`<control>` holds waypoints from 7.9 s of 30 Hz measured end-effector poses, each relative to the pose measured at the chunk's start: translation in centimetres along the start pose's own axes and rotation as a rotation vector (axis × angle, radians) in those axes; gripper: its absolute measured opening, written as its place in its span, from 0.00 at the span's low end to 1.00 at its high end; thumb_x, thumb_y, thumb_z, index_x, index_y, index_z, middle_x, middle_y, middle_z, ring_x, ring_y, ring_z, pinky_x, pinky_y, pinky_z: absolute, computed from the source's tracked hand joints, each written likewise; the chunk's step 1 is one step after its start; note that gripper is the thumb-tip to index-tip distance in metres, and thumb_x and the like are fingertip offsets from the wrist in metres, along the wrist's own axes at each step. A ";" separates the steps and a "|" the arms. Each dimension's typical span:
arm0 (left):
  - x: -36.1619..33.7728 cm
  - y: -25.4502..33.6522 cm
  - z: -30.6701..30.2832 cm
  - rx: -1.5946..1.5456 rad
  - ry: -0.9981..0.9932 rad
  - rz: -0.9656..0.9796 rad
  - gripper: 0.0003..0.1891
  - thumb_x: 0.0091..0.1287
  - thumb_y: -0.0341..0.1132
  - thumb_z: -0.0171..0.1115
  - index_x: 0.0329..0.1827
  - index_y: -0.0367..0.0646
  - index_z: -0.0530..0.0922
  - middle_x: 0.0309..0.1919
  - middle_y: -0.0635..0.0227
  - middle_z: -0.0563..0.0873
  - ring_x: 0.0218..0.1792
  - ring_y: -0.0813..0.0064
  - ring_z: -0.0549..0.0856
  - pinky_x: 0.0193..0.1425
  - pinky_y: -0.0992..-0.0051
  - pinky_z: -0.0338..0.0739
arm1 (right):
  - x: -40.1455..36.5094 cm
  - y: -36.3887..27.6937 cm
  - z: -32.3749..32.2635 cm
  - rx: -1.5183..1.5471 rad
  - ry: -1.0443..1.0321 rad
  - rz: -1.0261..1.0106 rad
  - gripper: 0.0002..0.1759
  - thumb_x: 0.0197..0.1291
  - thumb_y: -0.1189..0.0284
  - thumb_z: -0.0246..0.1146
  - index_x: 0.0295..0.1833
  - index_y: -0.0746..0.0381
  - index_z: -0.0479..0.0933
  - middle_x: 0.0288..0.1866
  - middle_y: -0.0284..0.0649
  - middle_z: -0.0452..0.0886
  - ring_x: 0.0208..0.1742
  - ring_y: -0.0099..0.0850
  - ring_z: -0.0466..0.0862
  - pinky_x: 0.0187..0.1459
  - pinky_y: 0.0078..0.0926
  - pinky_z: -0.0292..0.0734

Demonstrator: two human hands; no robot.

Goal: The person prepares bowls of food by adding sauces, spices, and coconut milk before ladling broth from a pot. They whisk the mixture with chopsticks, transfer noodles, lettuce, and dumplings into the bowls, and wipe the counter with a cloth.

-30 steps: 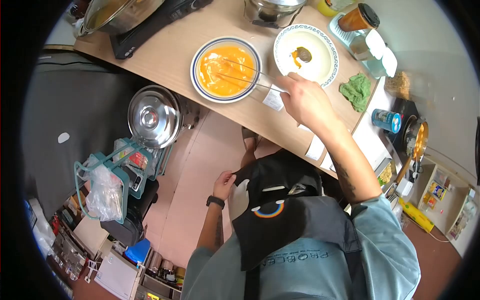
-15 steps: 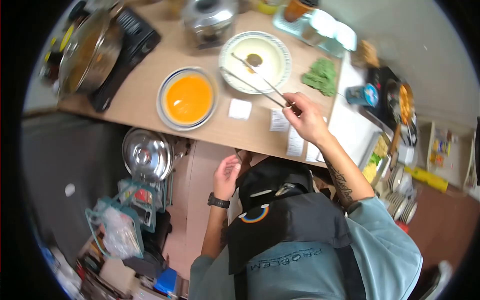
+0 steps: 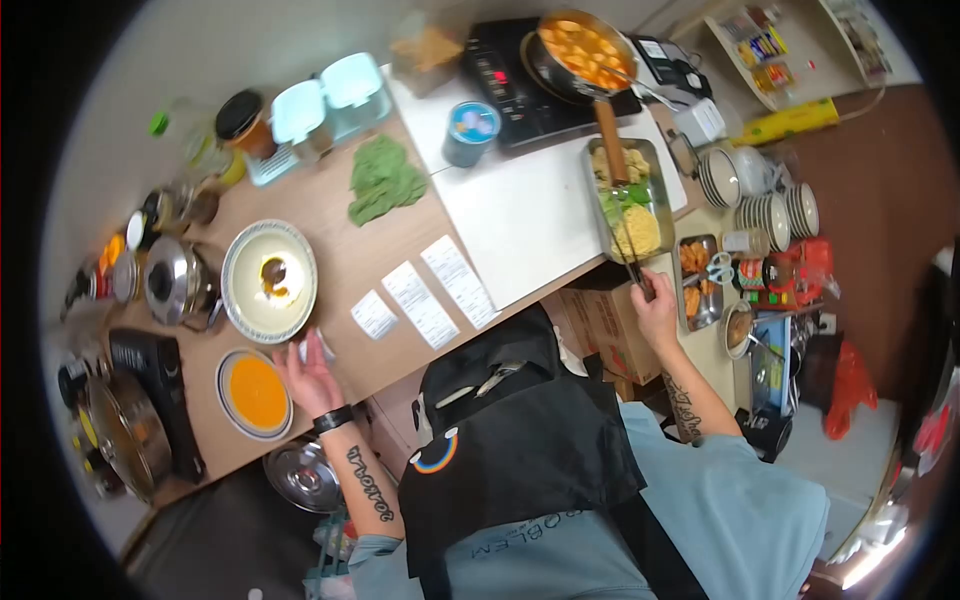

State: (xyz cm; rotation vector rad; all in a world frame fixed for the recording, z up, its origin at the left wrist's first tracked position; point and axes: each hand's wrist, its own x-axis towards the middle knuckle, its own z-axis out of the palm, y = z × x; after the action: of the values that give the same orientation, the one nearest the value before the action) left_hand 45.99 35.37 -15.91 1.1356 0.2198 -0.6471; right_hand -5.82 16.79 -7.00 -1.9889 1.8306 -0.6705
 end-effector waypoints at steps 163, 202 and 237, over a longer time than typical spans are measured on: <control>-20.1 11.5 -26.6 0.181 0.392 0.053 0.37 0.59 0.19 0.50 0.77 0.29 0.63 0.66 0.58 0.80 0.63 0.72 0.81 0.67 0.75 0.72 | -4.4 -46.1 25.3 -0.397 -0.975 -1.274 0.10 0.62 0.75 0.62 0.47 0.63 0.83 0.44 0.48 0.85 0.43 0.52 0.84 0.46 0.45 0.80; -19.3 15.8 -19.1 0.357 0.229 0.069 0.33 0.64 0.20 0.49 0.77 0.32 0.62 0.66 0.56 0.77 0.66 0.70 0.76 0.71 0.70 0.69 | -12.1 -43.9 24.4 -0.032 -0.972 -1.260 0.17 0.59 0.76 0.61 0.55 0.63 0.80 0.42 0.43 0.82 0.39 0.44 0.86 0.40 0.42 0.82; -15.5 20.7 -13.7 0.952 0.389 0.195 0.26 0.68 0.29 0.42 0.68 0.28 0.70 0.59 0.51 0.80 0.59 0.64 0.80 0.67 0.69 0.70 | -10.2 -41.9 23.4 0.114 -1.072 -1.142 0.17 0.59 0.76 0.63 0.55 0.60 0.81 0.39 0.43 0.79 0.38 0.45 0.85 0.39 0.40 0.82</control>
State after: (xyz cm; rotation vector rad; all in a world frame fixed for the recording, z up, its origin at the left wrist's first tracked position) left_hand 47.75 58.72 1.62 2.1747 0.1215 -0.3334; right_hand 41.36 29.78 -4.06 -2.4188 -0.0038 0.1223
